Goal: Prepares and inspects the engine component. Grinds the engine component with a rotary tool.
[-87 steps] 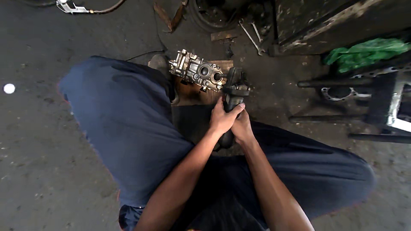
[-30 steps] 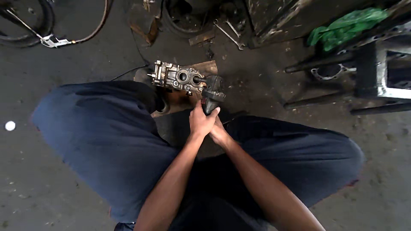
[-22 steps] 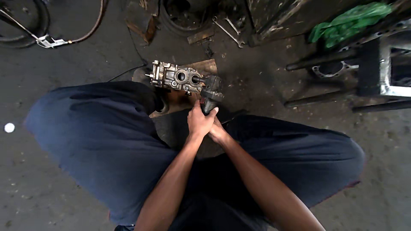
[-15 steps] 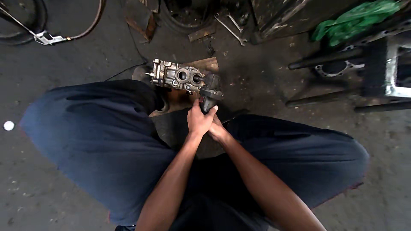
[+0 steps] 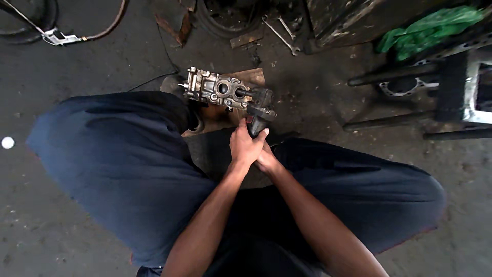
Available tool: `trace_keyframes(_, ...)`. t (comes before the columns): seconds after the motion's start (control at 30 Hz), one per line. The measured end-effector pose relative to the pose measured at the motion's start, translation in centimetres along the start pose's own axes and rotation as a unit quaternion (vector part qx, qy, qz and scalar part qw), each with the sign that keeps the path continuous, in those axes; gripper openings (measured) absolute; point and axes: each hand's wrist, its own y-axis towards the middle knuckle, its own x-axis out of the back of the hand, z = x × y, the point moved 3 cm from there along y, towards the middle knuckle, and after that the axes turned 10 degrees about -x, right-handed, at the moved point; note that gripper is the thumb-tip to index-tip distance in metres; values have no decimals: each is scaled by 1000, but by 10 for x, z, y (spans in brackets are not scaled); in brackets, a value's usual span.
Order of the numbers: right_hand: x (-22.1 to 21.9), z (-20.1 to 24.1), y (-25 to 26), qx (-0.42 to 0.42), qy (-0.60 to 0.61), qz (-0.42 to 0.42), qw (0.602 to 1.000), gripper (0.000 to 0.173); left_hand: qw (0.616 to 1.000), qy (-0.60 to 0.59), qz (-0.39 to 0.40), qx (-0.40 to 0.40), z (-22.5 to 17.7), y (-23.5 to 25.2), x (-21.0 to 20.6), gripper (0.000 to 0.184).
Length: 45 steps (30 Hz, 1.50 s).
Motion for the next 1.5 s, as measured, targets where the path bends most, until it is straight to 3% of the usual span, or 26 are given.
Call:
trace_keyframes(0.3,1,1,-12,15,4,-6,1000,36,1000,0,7,-10,-6,-10,1,67)
trace_keyframes(0.43,-7,9,-20,5,28,-32,999,46,1000,-8,11,-12,-10,-12,4,69)
trace_keyframes(1.13,-10,16,-21,32,31,-24,999,37,1000,-22,16,-13,-14,-13,7,69)
trace_keyframes(1.5,-8,22,-23,28,-1,-32,999,40,999,-40,1,-10,-14,-15,5,65)
